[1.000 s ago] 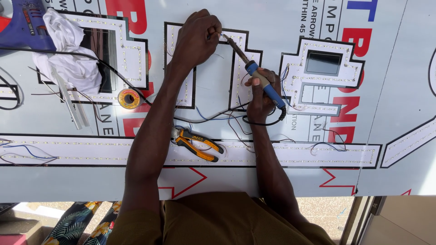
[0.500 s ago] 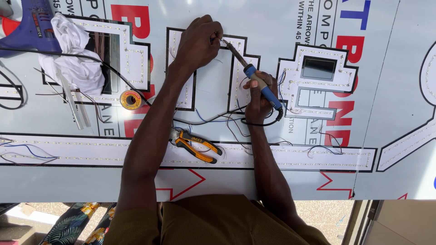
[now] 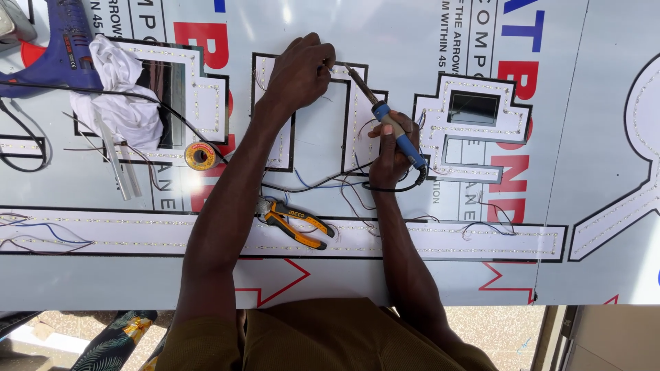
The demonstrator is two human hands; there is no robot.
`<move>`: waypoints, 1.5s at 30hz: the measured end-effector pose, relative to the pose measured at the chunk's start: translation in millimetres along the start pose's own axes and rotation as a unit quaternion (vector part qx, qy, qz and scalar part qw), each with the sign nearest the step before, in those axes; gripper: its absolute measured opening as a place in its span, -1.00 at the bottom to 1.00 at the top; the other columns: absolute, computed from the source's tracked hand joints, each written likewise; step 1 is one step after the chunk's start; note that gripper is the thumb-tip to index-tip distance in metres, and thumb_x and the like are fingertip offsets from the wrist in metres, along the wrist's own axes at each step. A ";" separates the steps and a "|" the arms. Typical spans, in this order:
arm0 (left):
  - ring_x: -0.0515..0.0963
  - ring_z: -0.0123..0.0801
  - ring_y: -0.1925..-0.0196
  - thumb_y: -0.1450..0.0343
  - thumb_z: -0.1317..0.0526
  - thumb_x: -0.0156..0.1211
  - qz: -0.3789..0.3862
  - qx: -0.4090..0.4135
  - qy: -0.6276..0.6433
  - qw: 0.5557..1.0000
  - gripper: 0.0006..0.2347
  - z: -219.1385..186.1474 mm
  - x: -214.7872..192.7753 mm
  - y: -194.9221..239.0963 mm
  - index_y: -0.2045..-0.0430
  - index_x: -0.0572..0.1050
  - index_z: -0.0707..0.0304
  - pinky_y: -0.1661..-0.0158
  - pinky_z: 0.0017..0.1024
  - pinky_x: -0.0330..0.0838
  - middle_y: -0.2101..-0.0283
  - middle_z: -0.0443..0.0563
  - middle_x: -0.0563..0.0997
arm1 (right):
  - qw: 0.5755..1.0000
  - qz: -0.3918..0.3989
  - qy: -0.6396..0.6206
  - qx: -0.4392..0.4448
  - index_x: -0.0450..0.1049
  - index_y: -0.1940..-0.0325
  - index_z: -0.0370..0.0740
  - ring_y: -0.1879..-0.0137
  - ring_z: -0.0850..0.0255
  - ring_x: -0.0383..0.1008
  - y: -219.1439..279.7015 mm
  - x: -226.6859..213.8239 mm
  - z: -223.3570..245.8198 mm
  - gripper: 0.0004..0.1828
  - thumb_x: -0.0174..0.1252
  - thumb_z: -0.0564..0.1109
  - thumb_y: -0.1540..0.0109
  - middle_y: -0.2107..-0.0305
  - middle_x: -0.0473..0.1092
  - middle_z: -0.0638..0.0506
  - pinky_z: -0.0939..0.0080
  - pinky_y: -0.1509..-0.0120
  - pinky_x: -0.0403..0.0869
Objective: The person uses a soldering iron to connect wires to LED strips mounted on a large white sign board. They manipulate the wires with their hands and apply solder to the connections while working on the board's surface.
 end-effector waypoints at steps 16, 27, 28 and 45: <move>0.45 -0.06 0.21 -0.37 0.47 0.16 0.005 0.022 -0.057 0.998 -0.86 -7.2 3.8 -1.6 0.33 0.46 0.19 0.46 -0.13 0.29 0.22 0.00 0.44 | 1.000 -0.010 -0.010 0.004 0.52 -0.21 -0.26 0.27 0.12 0.63 -1.6 2.1 2.6 -0.68 0.22 0.03 -0.53 -0.06 0.52 -0.12 0.16 0.13 0.64; 0.41 -0.08 0.14 -0.38 0.47 0.21 -0.049 0.050 -0.065 0.995 -0.85 -8.5 3.1 4.8 0.29 0.51 0.18 0.30 -0.12 0.43 0.12 0.01 0.42 | 0.999 -0.013 -0.036 0.010 0.53 -0.22 -0.25 0.25 0.10 0.62 -0.2 1.5 -1.3 -0.68 0.24 0.03 -0.53 -0.11 0.51 -0.11 0.15 0.12 0.65; 0.41 -0.08 0.14 -0.38 0.47 0.21 -0.049 0.050 -0.065 0.995 -0.85 -8.8 3.3 4.9 0.29 0.51 0.18 0.30 -0.12 0.43 0.12 0.01 0.42 | 0.999 -0.013 -0.036 0.011 0.53 -0.22 -0.25 0.25 0.10 0.62 -1.0 2.7 0.4 -0.68 0.24 0.03 -0.53 -0.11 0.51 -0.11 0.15 0.12 0.65; 0.43 0.10 -0.26 -0.39 0.50 0.36 -0.097 0.090 -0.101 0.986 -0.59 -63.1 -17.5 48.2 -0.16 0.52 0.36 0.00 0.01 0.48 -0.18 0.19 0.42 | 0.983 -0.147 -0.099 0.057 0.52 -0.18 -0.24 0.41 0.06 0.46 -43.1 -34.7 52.5 -0.56 0.13 0.17 -0.47 0.51 0.44 -0.11 0.10 0.21 0.55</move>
Point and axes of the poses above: each hand's wrist, its own y-axis away from the middle knuckle, its own x-axis out of the palm, z = x × y, the point moved 2 cm from there along -y, towards the middle knuckle
